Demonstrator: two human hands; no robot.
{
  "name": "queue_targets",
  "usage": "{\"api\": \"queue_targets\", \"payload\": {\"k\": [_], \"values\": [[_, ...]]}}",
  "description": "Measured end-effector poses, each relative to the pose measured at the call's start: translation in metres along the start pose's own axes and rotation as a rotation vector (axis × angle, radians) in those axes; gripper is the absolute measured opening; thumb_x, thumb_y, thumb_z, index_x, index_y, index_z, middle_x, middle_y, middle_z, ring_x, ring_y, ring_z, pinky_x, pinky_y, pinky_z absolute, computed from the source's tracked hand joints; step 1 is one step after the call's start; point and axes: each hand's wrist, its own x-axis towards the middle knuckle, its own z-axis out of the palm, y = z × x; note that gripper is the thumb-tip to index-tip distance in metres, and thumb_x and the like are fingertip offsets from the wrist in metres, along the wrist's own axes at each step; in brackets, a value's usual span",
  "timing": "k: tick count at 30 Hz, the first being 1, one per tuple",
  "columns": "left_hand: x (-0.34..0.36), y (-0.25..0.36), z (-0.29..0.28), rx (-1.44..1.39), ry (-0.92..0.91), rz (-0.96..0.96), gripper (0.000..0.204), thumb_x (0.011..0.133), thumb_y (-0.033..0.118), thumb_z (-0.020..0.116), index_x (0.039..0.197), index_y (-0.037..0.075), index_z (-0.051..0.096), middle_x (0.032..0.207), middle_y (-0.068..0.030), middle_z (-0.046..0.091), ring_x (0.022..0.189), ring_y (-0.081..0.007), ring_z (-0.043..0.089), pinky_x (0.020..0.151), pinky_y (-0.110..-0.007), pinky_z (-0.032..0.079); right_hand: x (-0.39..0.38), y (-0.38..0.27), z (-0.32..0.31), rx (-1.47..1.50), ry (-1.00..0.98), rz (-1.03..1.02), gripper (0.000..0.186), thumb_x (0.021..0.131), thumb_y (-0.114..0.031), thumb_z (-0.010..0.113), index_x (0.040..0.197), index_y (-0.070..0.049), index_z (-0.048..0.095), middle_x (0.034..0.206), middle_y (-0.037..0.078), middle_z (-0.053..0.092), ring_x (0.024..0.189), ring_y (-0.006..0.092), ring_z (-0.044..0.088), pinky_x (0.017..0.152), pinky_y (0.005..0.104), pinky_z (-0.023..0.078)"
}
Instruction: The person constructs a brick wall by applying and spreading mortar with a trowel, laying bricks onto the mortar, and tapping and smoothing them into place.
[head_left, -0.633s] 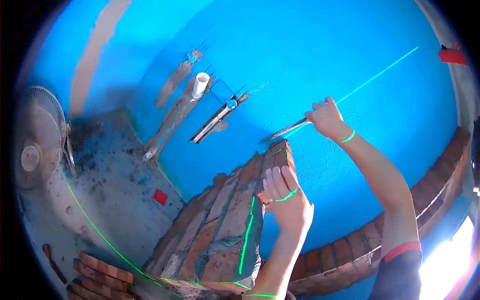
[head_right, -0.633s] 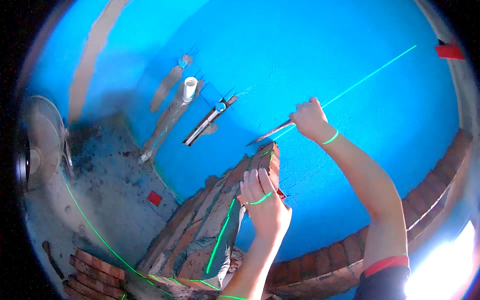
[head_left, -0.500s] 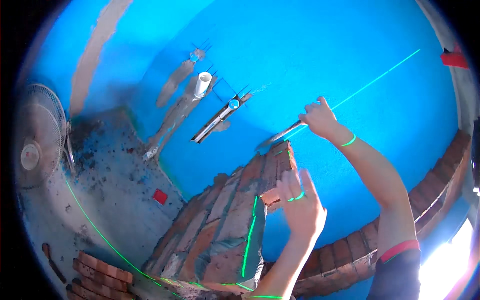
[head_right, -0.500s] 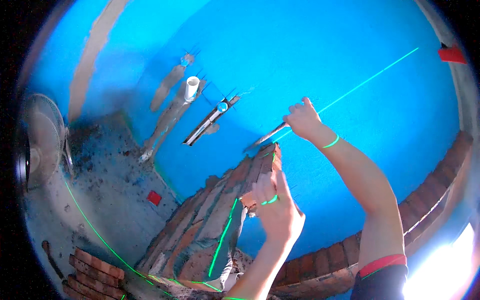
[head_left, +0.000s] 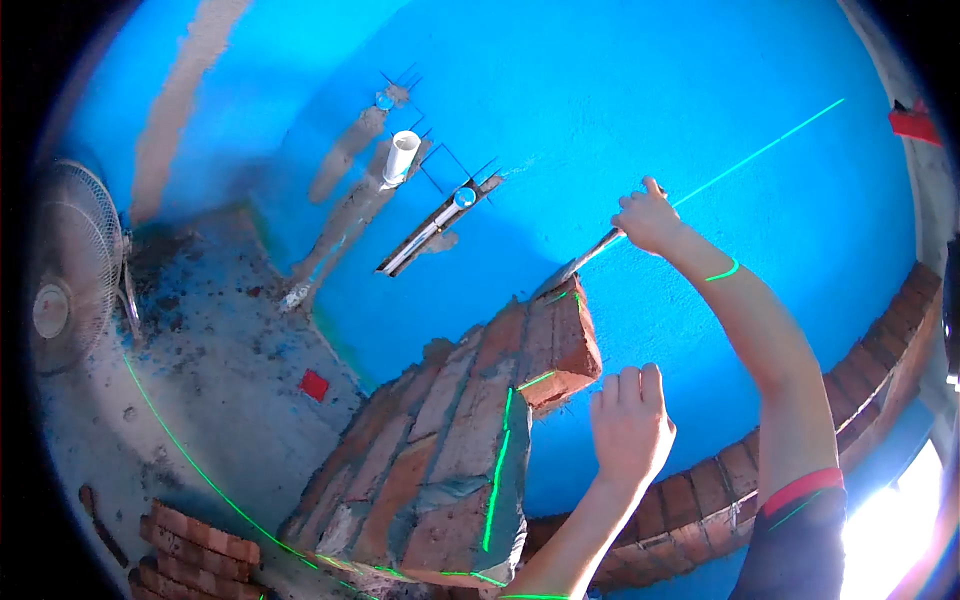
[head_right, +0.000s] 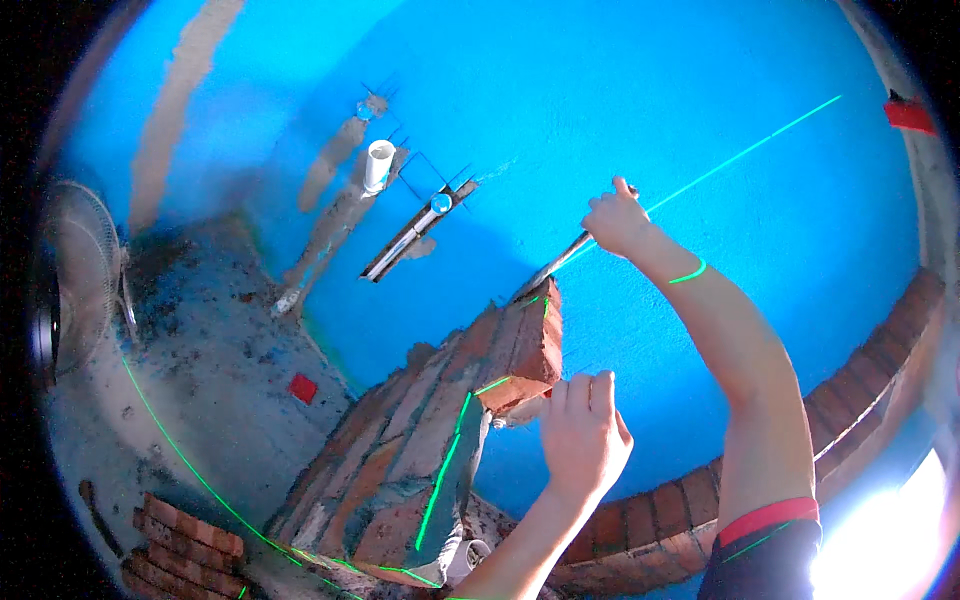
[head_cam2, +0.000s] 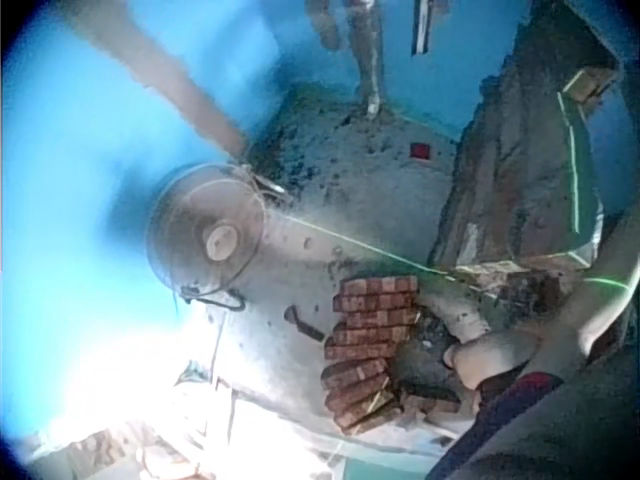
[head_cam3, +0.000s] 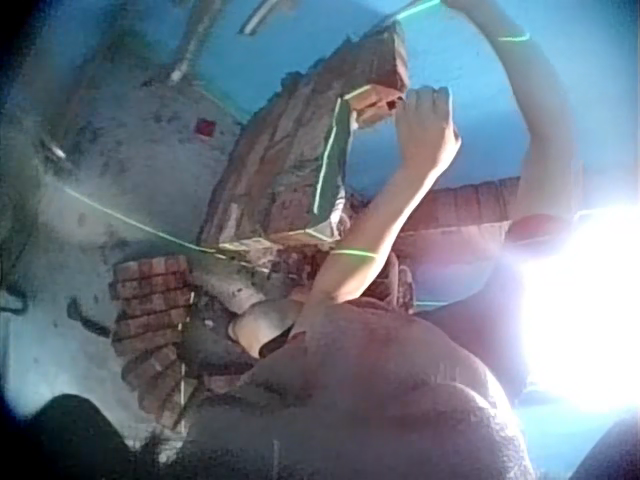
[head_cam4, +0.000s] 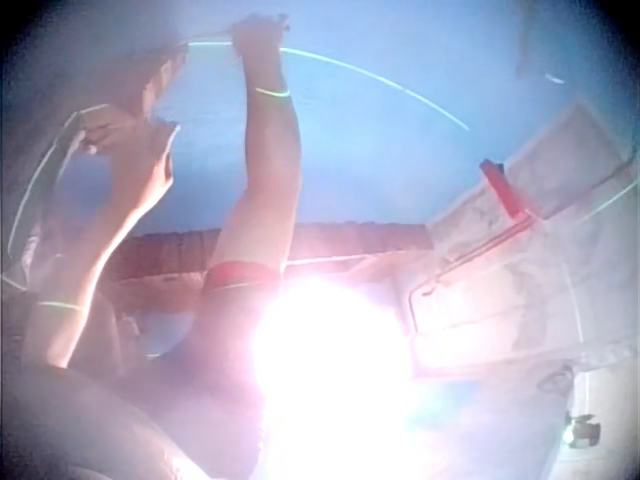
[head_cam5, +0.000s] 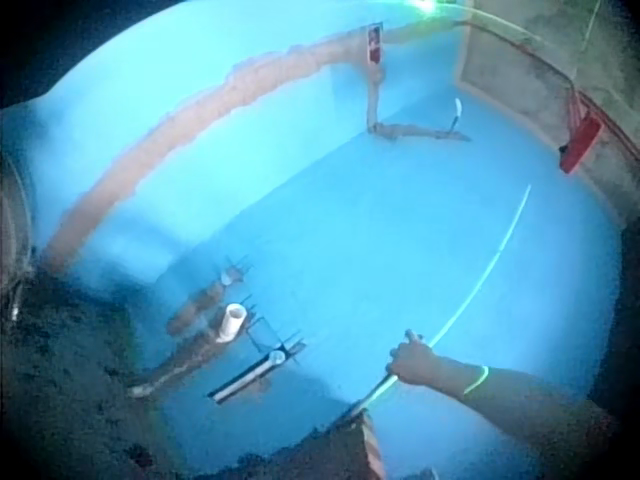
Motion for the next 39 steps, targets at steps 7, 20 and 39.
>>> {"api": "queue_targets", "payload": {"k": [7, 20, 39], "values": [[0.004, 0.002, -0.006, 0.005, 0.003, 0.006, 0.033, 0.074, 0.003, 0.066, 0.106, 0.004, 0.057, 0.093, -0.0106, 0.056, 0.085, -0.0273, 0.056, 0.072, -0.04, 0.044, -0.007, 0.016, 0.001, -0.02, -0.118, 0.019, 0.018, 0.09, -0.016, 0.058, 0.095, -0.026, 0.073, 0.095, 0.004, 0.066, 0.1, 0.0242, 0.065, 0.101, 0.0551, 0.032], [0.008, 0.009, -0.013, -0.085, 0.001, 0.013, 0.034, 0.074, 0.0, 0.065, 0.107, 0.002, 0.058, 0.092, -0.0116, 0.056, 0.085, -0.0274, 0.056, 0.072, -0.039, 0.046, -0.046, 0.08, -0.003, 0.173, -0.141, 0.184, 0.015, 0.094, -0.022, 0.058, 0.1, -0.027, 0.071, 0.094, 0.005, 0.063, 0.103, 0.0247, 0.061, 0.096, 0.0541, 0.034], [0.003, 0.011, -0.008, -0.124, -0.058, 0.022, 0.028, 0.068, 0.001, 0.067, 0.092, 0.004, 0.055, 0.086, -0.0098, 0.052, 0.081, -0.0261, 0.056, 0.064, -0.036, 0.049, 0.004, 0.01, 0.01, 0.305, -0.32, 0.146, 0.024, 0.097, -0.031, 0.05, 0.108, -0.025, 0.07, 0.106, 0.008, 0.067, 0.113, 0.028, 0.06, 0.106, 0.0642, 0.026]]}}
